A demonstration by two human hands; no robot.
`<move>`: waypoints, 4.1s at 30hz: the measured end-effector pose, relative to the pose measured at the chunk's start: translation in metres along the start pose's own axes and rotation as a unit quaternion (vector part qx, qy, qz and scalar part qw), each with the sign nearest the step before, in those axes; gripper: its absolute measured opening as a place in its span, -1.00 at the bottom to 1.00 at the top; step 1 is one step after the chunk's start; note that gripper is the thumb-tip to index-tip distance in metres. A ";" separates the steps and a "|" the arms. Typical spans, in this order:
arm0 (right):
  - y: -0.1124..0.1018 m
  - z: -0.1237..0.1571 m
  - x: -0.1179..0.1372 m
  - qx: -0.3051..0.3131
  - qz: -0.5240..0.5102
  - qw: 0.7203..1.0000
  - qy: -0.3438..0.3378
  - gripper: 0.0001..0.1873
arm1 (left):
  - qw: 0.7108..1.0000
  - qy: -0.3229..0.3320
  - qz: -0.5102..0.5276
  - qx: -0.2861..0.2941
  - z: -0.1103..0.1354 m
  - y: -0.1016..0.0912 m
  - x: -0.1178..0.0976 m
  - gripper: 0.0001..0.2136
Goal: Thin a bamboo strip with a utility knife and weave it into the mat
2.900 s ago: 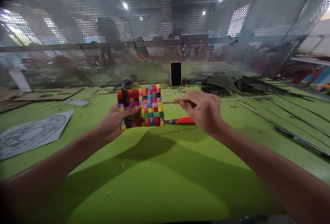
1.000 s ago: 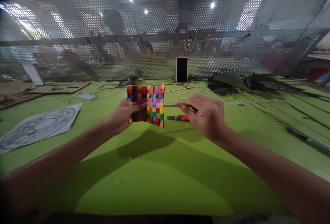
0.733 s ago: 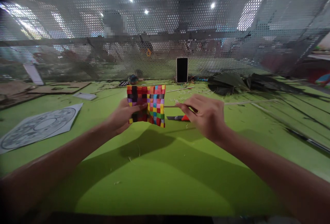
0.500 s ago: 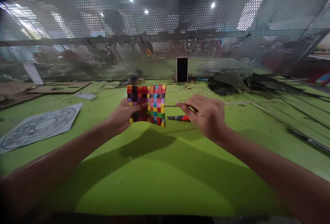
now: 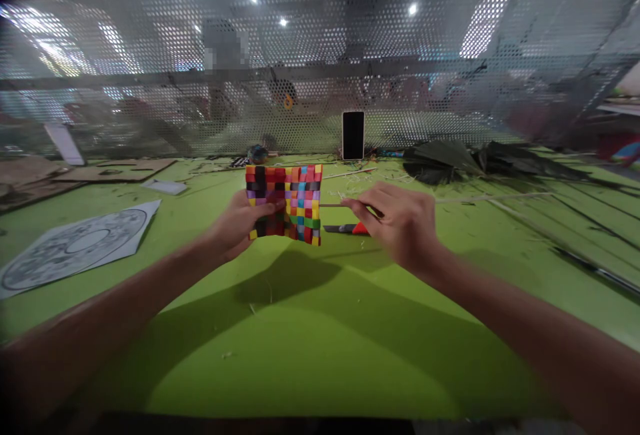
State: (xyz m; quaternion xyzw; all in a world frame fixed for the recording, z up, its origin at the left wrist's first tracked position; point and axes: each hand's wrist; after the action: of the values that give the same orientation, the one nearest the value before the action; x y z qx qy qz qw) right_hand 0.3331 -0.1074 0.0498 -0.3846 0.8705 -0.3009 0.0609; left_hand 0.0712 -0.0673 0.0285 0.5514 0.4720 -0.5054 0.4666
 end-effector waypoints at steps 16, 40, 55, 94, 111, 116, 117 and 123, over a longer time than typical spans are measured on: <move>0.001 0.002 -0.002 -0.006 -0.011 1.000 -0.024 -0.69 | 1.000 -0.015 0.017 -0.008 0.000 0.000 -0.002 -0.75; 0.003 0.002 -0.001 -0.009 -0.027 1.000 -0.005 -0.70 | 1.000 -0.009 0.006 -0.002 -0.001 -0.002 0.002 -0.79; 0.002 0.002 -0.001 -0.003 -0.023 1.000 0.011 -0.67 | 0.999 -0.027 0.012 -0.011 0.001 0.001 -0.003 -0.91; 0.005 0.004 -0.002 0.002 -0.030 0.999 0.024 -0.62 | 1.000 -0.017 0.010 -0.016 0.000 0.002 0.004 -0.87; 0.005 0.003 -0.003 0.004 -0.037 0.999 0.027 -0.61 | 1.000 -0.020 0.008 -0.018 0.003 0.004 -0.001 -0.73; 0.004 0.003 -0.002 0.003 -0.037 0.999 0.027 -0.65 | 1.000 -0.019 0.013 -0.014 0.003 0.002 0.000 -0.74; 0.004 0.003 -0.002 0.005 -0.036 0.999 0.026 -0.66 | 1.000 -0.019 0.012 -0.014 0.002 0.002 0.001 -0.75; 0.005 0.003 -0.001 -0.013 -0.033 0.999 -0.008 -0.72 | 1.000 -0.018 0.014 -0.009 0.000 0.001 0.004 -0.85</move>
State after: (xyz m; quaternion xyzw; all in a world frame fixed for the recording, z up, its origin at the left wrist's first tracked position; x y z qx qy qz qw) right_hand 0.3321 -0.1056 0.0445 -0.4160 0.8607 -0.2885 0.0532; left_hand 0.0720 -0.0676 0.0244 0.5446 0.4603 -0.5048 0.4865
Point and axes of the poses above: each hand's wrist, its own z-axis away from the middle knuckle, its own y-axis out of the palm, x = y × z, and after that the axes turned 9 degrees about -z, right-handed
